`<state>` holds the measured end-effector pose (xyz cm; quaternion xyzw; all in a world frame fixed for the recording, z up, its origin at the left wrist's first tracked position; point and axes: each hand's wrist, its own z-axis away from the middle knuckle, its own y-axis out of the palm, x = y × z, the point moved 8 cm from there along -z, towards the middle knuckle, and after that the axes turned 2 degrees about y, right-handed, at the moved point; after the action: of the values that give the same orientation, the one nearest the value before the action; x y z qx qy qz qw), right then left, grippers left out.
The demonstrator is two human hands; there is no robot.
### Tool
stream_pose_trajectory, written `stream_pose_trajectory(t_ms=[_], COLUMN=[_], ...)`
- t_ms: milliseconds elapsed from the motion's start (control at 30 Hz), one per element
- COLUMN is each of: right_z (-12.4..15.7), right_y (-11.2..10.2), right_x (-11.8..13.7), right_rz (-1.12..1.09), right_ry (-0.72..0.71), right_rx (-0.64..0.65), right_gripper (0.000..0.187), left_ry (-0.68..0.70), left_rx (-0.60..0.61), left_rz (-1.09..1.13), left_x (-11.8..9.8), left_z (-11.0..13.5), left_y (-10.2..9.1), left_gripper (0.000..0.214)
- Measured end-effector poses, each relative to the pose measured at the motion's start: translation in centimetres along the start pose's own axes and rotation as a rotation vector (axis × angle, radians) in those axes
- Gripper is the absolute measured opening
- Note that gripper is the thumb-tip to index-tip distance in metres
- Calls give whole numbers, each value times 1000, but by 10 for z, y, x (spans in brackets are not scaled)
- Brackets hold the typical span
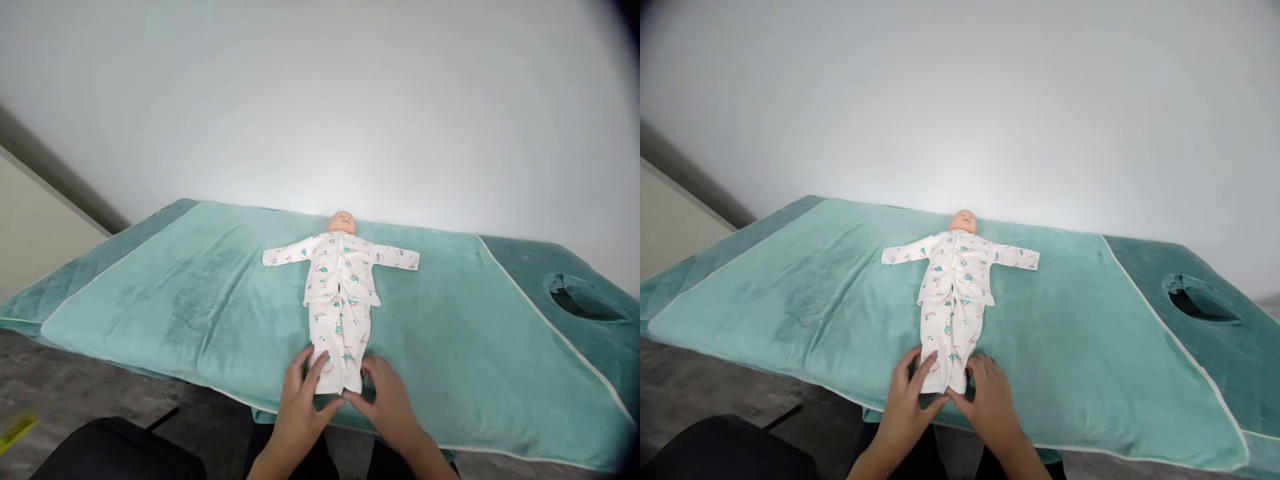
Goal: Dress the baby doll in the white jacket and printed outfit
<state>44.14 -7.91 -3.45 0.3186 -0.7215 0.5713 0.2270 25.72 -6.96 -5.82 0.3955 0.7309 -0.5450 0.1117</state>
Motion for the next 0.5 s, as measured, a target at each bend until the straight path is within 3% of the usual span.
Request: stream_pose_trajectory(t_ms=[167, 300, 400, 500], right_z=[5, 23, 37, 41], right_y=[15, -17, -40, -33], right_x=[-8, -18, -1, 29], right_rz=[47, 61, 90, 137], right_ry=[-2, -35, -80, -212], right_rx=[-2, -158, -243, -166], right_gripper=[5, 5, 9, 20], left_ry=[91, 73, 75, 119], left_rx=[-192, -262, -214, -182], left_rz=[-68, -19, -41, -85], left_x=[-18, -7, 0, -7], left_z=[-18, -27, -17, -2], left_y=[-22, -48, -46, -34], left_gripper=[44, 37, 41, 45])
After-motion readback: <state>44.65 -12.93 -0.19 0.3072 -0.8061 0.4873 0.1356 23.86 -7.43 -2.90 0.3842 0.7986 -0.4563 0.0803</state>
